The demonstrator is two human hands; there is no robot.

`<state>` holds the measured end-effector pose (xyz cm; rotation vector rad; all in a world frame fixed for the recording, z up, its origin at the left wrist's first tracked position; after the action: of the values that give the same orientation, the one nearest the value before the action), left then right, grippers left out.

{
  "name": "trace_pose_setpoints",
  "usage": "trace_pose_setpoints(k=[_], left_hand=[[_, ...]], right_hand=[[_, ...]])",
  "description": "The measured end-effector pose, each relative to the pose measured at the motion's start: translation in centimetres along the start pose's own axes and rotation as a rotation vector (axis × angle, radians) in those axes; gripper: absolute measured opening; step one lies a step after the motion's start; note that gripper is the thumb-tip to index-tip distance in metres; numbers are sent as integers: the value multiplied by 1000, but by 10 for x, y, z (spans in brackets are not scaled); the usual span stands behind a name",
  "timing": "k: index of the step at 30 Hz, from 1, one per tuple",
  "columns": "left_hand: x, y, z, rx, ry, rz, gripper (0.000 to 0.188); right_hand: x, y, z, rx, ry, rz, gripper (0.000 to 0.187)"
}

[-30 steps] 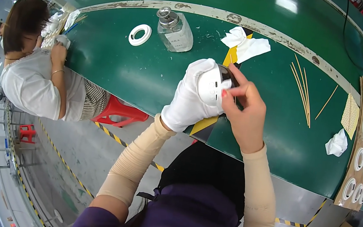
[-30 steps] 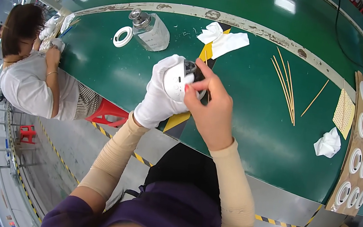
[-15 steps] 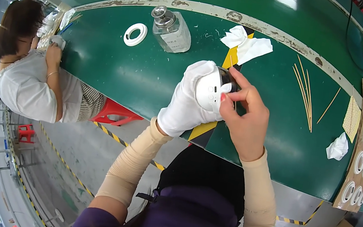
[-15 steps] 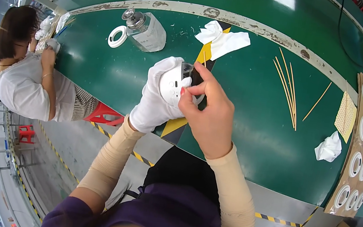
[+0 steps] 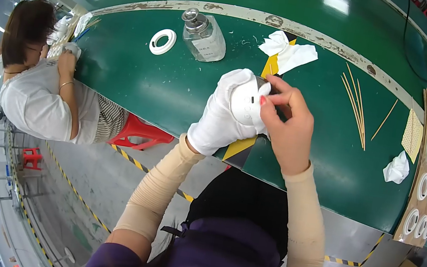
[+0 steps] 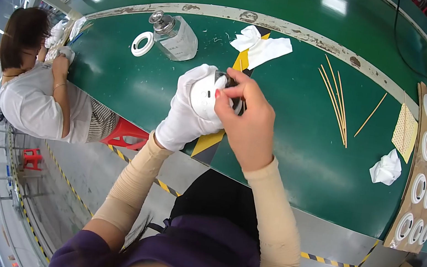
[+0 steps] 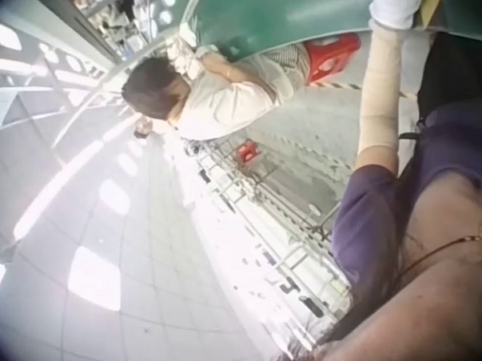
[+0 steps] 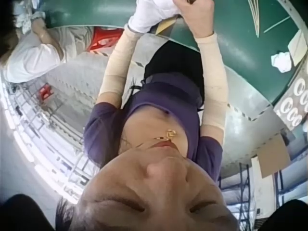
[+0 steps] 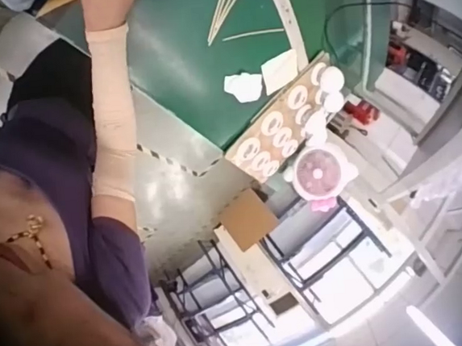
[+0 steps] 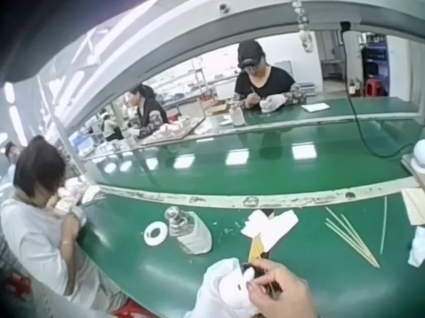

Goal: The person assembles electronic components by applying adhesive from a glue bottle with an applicator stick to a component base, then fitting yellow and white parts onto it by hand.

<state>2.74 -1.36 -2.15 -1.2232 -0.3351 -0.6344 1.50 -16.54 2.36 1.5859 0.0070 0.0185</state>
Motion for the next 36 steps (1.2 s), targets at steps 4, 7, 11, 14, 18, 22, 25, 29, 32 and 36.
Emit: trace_pose_setpoints(k=[4, 7, 11, 14, 18, 22, 25, 29, 32, 36], left_hand=[[-2, 0, 1, -56, -7, 82, 89], [-4, 3, -2, -147, -46, 50, 89], [-6, 7, -2, 60, -21, 46, 89], [2, 2, -5, -35, 25, -20, 94], [3, -5, 2, 86, 51, 42, 95], [3, -4, 2, 82, 7, 32, 94], [-1, 3, -3, -54, -64, 72, 92], [0, 3, -5, -54, -63, 56, 90], [-3, 5, 3, 7, -33, 57, 91], [0, 1, 2, -9, -39, 44, 92]], right_hand=[[-8, -9, 5, -140, 3, 281, 12], [-12, -9, 6, -178, 20, 266, 11], [7, -3, 0, -28, -56, 157, 11], [20, -17, 8, 21, -158, 27, 9], [1, -25, 22, 23, -240, -12, 8], [-16, -25, 38, 170, -213, 24, 8], [-23, -17, 20, -174, -66, 294, 9], [-18, -19, 5, 33, -27, 93, 8], [-29, -23, 3, -23, -19, 68, 8], [-30, -26, 2, -111, -69, 198, 8]])
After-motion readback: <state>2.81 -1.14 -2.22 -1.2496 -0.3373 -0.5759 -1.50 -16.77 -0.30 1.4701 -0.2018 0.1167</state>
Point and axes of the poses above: each hand's wrist, its own x-axis towards the middle knuckle, its own z-axis out of the back of the hand, y = z × x, the point moved 2 cm from there along x, towards the middle knuckle, and after that the axes turned 9 degrees about -z, right-handed, at the moved point
